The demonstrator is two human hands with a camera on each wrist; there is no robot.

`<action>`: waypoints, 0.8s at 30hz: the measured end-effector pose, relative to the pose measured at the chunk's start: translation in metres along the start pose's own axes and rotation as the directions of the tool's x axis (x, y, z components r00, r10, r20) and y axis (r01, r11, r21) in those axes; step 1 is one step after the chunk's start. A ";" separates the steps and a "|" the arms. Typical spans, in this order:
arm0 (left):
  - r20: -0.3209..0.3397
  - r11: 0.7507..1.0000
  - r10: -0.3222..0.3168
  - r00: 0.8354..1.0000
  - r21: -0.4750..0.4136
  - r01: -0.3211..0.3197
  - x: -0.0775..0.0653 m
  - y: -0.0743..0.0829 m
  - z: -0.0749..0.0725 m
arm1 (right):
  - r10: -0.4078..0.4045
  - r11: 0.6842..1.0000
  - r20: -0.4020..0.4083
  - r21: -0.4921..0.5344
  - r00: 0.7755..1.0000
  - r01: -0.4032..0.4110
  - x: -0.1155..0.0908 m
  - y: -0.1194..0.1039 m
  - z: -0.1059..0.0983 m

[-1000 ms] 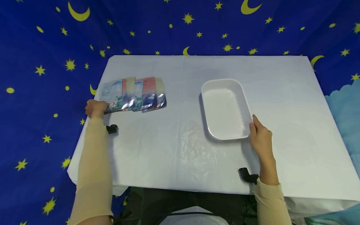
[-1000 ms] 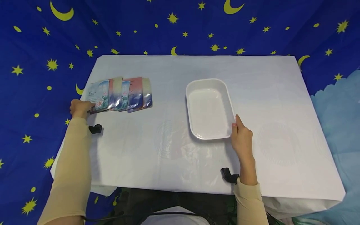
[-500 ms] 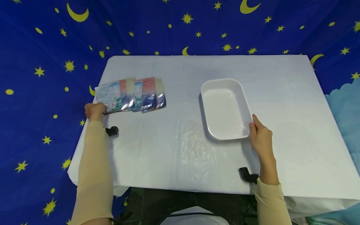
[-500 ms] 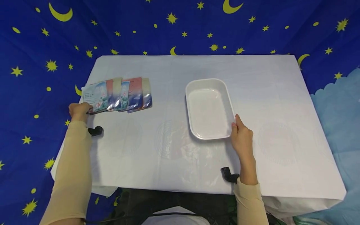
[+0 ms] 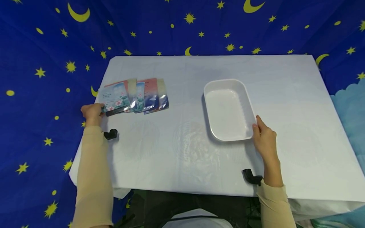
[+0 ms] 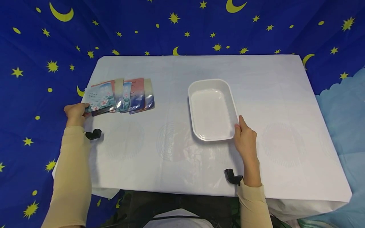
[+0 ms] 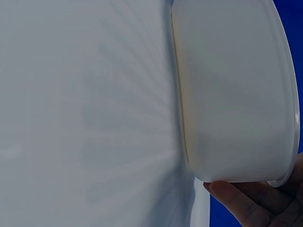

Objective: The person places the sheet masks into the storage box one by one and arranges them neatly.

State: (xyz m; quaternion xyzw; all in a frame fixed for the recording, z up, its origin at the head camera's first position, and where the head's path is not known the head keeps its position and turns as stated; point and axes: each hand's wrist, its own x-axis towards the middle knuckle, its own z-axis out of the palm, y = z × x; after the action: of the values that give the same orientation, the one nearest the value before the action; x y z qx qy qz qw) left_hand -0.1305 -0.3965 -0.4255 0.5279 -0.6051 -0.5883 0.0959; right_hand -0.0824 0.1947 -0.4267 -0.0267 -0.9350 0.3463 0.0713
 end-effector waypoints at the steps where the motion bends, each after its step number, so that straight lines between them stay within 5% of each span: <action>1: -0.002 1.000 -0.005 1.000 -0.002 0.005 -0.004 0.002 0.000 | -0.004 1.000 -0.003 0.002 1.000 0.004 0.000 0.000 0.000; 4: -0.009 0.999 -0.037 0.999 -0.020 0.037 -0.020 0.009 0.003 | -0.014 1.000 -0.010 0.004 1.000 0.014 -0.001 0.001 0.000; 8: 0.011 0.998 0.057 0.998 -0.015 -0.057 0.004 -0.006 0.007 | -0.017 1.000 -0.011 0.000 1.000 0.017 -0.001 0.001 0.000; 12: 0.035 0.974 0.224 0.974 0.011 -0.225 0.034 -0.026 0.011 | -0.010 1.000 -0.007 -0.008 1.000 0.010 0.000 0.001 -0.001; 17: 0.057 0.950 0.312 0.948 -0.047 -0.309 0.045 -0.034 0.018 | -0.022 1.000 -0.008 0.003 1.000 0.022 -0.001 0.001 -0.002; 21: 0.118 0.900 0.426 0.897 -0.150 -0.408 0.041 -0.030 0.034 | -0.031 0.999 -0.001 0.017 1.000 0.031 -0.001 0.001 -0.003; 24: 0.176 0.860 0.499 0.849 -0.220 -0.460 0.007 -0.016 0.048 | -0.024 0.999 0.009 0.022 1.000 0.024 -0.001 0.002 -0.004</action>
State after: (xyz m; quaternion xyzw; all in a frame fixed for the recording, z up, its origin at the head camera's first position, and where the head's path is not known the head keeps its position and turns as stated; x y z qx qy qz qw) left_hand -0.1597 -0.3684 -0.4559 0.2789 -0.6724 -0.6510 0.2150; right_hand -0.0810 0.1984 -0.4252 -0.0131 -0.9317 0.3559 0.0716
